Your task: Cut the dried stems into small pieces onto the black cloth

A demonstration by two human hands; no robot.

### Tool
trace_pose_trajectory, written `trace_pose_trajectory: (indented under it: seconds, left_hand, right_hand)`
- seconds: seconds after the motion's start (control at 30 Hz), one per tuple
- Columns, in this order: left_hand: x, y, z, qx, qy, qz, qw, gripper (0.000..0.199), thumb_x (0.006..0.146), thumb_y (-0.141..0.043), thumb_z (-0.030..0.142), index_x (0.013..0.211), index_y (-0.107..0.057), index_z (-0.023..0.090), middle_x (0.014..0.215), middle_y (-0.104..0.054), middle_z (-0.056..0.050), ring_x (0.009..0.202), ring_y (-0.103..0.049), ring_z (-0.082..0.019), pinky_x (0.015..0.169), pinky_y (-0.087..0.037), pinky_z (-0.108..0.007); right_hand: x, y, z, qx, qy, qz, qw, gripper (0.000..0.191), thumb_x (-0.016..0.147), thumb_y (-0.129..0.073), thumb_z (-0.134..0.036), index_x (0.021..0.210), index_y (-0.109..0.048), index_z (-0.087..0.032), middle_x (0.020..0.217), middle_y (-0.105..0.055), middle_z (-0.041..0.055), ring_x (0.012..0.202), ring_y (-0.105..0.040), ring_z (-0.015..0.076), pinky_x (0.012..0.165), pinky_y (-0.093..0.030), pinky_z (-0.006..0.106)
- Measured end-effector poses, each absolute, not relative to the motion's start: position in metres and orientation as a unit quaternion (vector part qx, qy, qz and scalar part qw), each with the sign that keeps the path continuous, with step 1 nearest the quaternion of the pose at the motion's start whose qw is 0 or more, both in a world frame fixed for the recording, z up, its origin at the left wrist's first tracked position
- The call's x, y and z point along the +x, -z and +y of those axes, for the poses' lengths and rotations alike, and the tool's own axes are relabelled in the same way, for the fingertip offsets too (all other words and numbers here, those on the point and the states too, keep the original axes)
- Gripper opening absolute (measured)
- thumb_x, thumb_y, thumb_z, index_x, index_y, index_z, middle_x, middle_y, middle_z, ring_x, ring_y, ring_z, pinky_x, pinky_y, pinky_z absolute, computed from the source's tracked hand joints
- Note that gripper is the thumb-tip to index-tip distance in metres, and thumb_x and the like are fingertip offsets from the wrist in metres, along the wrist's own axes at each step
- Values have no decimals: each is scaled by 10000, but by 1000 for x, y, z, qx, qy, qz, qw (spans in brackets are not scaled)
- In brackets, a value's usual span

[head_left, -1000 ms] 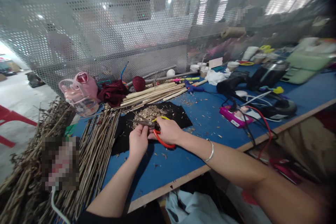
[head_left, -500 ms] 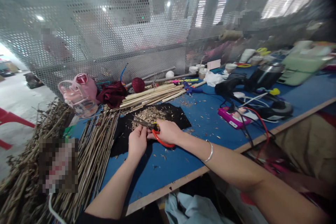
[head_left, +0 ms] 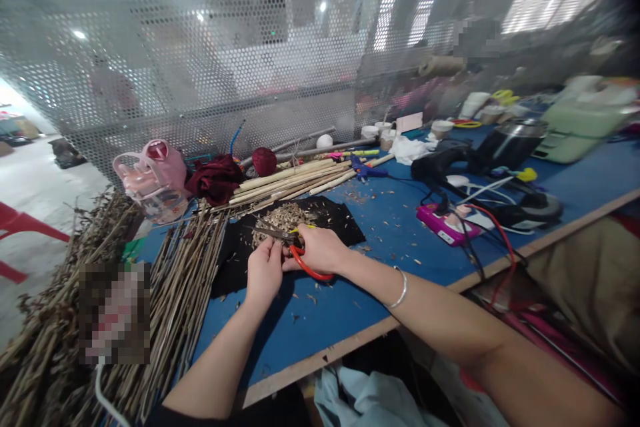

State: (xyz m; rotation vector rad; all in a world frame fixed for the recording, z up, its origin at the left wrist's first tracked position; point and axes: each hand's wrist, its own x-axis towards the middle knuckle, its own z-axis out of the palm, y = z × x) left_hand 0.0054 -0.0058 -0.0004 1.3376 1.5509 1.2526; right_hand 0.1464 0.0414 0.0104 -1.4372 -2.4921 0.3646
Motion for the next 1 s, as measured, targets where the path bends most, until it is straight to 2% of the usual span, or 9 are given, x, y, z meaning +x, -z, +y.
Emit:
trace_pose_trajectory:
  seconds: [0.1,0.2,0.37,0.47,0.6,0.67,0.8,1.0]
  left_hand:
    - [4,-1,-5,527,-489,608,338,257,804,-440,334,597,-475,186,517,-476,37,474,-409,-96,511,-323,-207]
    - [2,-1,-4,526,-498,607,327,239,799,-451,320,618,-523,182,521,-484,28,504,-435,-109,535,-333,-215]
    - [0,2,0,505,-554,572,333,224,778,-501,307,913,-634,189,812,-643,-31,781,-565,-162,737,-403,-252]
    - [0,5,2,477,-566,555,380,269,738,-557,348,926,-635,172,751,-645,-34,698,-573,-161,666,-428,-255]
    - [0,7,4,415,-573,540,455,423,679,-623,380,1034,-553,160,725,-645,-16,521,-525,-102,510,-396,-215]
    - [0,6,4,391,-584,531,473,428,657,-644,393,993,-533,154,775,-659,-36,508,-525,-84,499,-396,-205]
    - [2,0,1,353,-608,510,496,352,637,-664,410,822,-535,139,799,-655,-58,613,-581,-102,566,-444,-216]
    - [2,-7,-2,318,-618,498,519,369,582,-701,426,763,-562,136,723,-623,-20,647,-598,-127,538,-450,-214]
  right_hand:
    - [148,-12,42,-503,-137,-846,110,689,551,-504,-793,892,-520,-195,793,-648,71,748,-624,246,591,-402,284]
    - [149,-14,43,-506,-147,-843,106,667,562,-492,-795,873,-539,-207,792,-651,65,737,-621,232,585,-389,271]
    - [150,-13,46,-504,-126,-844,133,625,577,-493,-784,816,-556,-210,757,-652,59,708,-616,220,561,-358,256]
    - [150,-13,46,-495,-116,-846,162,583,592,-502,-766,766,-555,-212,719,-640,42,675,-604,202,533,-324,247]
    - [150,-14,45,-474,-112,-848,210,519,626,-536,-711,718,-555,-200,734,-614,33,673,-571,168,551,-315,239]
    - [151,-15,44,-469,-112,-845,231,493,641,-556,-678,730,-557,-193,744,-596,30,676,-550,154,574,-323,238]
    - [151,-17,43,-469,-111,-840,248,482,628,-601,-638,786,-547,-186,799,-564,33,728,-529,158,610,-349,252]
    - [148,-19,39,-439,-98,-852,268,630,571,-652,-624,956,-489,-152,943,-528,85,886,-499,214,750,-392,330]
